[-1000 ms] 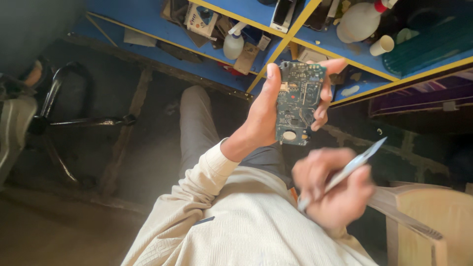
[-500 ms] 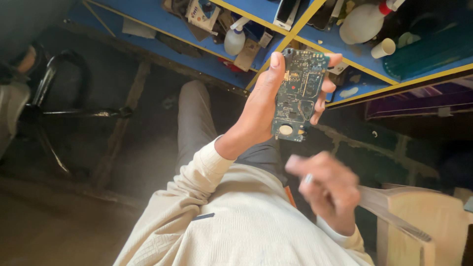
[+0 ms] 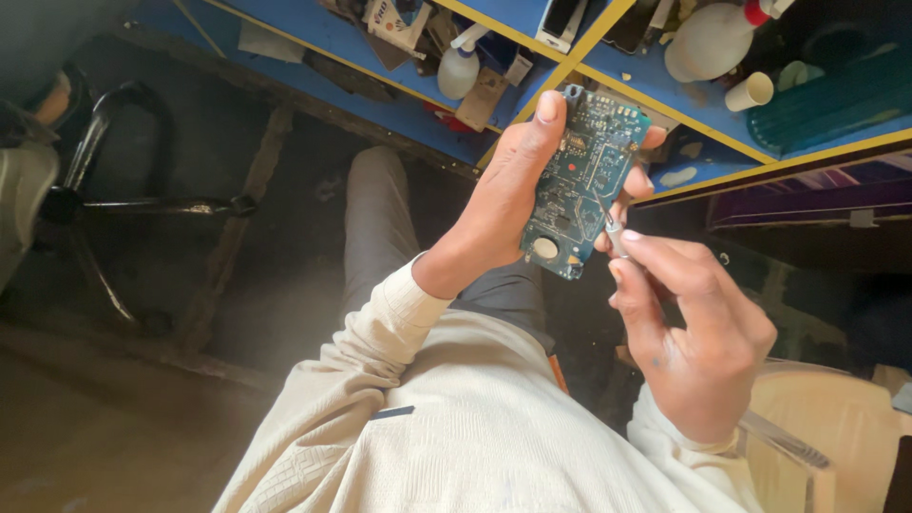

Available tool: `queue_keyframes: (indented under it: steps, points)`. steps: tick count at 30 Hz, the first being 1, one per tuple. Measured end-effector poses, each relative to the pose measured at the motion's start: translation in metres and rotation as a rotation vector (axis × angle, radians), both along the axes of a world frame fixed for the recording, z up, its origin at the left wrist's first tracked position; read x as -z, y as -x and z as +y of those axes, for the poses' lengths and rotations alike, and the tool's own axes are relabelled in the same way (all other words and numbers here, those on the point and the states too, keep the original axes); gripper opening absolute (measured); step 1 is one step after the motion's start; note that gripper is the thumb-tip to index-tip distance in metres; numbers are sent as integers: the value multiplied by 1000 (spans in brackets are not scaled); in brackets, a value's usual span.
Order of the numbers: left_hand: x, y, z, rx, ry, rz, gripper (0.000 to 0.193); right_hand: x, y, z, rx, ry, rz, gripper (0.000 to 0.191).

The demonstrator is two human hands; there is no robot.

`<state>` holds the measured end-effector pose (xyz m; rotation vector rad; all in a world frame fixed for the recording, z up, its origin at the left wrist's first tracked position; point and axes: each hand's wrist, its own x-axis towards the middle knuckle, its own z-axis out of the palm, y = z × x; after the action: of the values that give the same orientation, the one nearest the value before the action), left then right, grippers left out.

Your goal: The person sits on a chair and holds a green circuit board in one hand while using a small hobby knife to scrape its surface and edges. They rotate the board repeatedly to reach different sides and continue scraping the board's contacts and edges throughout the clip.

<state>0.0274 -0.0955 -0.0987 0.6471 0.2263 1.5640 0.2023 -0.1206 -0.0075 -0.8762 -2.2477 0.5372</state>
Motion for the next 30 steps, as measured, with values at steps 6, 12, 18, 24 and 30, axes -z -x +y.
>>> queue_keyframes:
  steps: [6,12,18,24,30]
  points:
    - [1,0,-1,-155,-82,238,78,-1,5,2,11,-109,26,26]
    - [-13,2,-15,-273,-184,504,85,10,14,14,94,-138,102,24]
    - [-27,1,-14,-266,-268,561,82,26,19,44,-52,-421,147,32]
    - [-29,0,-21,-277,-239,669,77,12,27,85,-309,-982,91,31]
    - [-24,-3,-23,-244,-283,653,59,-10,1,103,-504,-1044,-169,26]
